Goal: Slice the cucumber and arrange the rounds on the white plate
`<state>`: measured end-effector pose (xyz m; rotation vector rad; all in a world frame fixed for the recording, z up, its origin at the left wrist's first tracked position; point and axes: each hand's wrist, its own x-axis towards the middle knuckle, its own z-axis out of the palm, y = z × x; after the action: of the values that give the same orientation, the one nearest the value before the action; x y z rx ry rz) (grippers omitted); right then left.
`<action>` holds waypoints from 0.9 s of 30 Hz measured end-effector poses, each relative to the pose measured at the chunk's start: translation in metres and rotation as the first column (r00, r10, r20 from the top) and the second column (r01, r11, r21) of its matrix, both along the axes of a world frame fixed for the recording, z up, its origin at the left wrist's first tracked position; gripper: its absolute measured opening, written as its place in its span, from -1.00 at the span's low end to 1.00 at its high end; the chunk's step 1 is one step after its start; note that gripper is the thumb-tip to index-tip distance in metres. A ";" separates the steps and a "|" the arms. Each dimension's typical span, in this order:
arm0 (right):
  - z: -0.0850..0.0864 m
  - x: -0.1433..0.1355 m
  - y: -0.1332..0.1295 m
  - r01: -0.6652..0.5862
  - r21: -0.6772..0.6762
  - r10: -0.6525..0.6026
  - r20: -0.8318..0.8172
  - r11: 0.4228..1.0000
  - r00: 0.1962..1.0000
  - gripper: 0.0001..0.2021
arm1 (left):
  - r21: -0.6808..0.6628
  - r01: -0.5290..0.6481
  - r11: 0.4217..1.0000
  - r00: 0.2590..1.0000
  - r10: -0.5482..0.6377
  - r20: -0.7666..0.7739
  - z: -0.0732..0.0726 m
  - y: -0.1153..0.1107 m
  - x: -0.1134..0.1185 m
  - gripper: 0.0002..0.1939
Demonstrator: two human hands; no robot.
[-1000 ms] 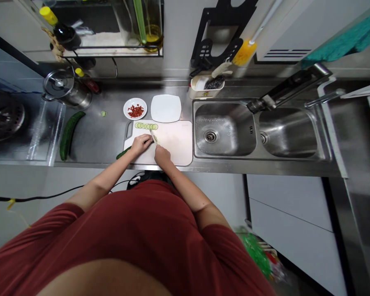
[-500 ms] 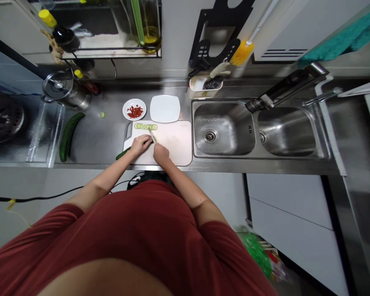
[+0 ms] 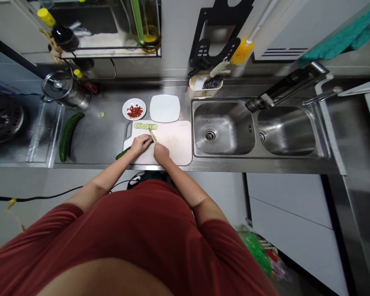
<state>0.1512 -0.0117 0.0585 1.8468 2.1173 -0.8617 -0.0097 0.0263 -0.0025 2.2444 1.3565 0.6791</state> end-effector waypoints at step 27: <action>-0.006 0.015 -0.017 0.017 -0.046 -0.016 0.016 0.999 1.000 -0.73 | -0.015 -0.012 1.000 1.000 0.012 0.016 -0.001 0.000 0.000 -0.74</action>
<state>0.1657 -0.0287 0.0529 1.8444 2.0577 -0.8896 -0.0097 0.0267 -0.0039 2.2163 1.3638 0.6883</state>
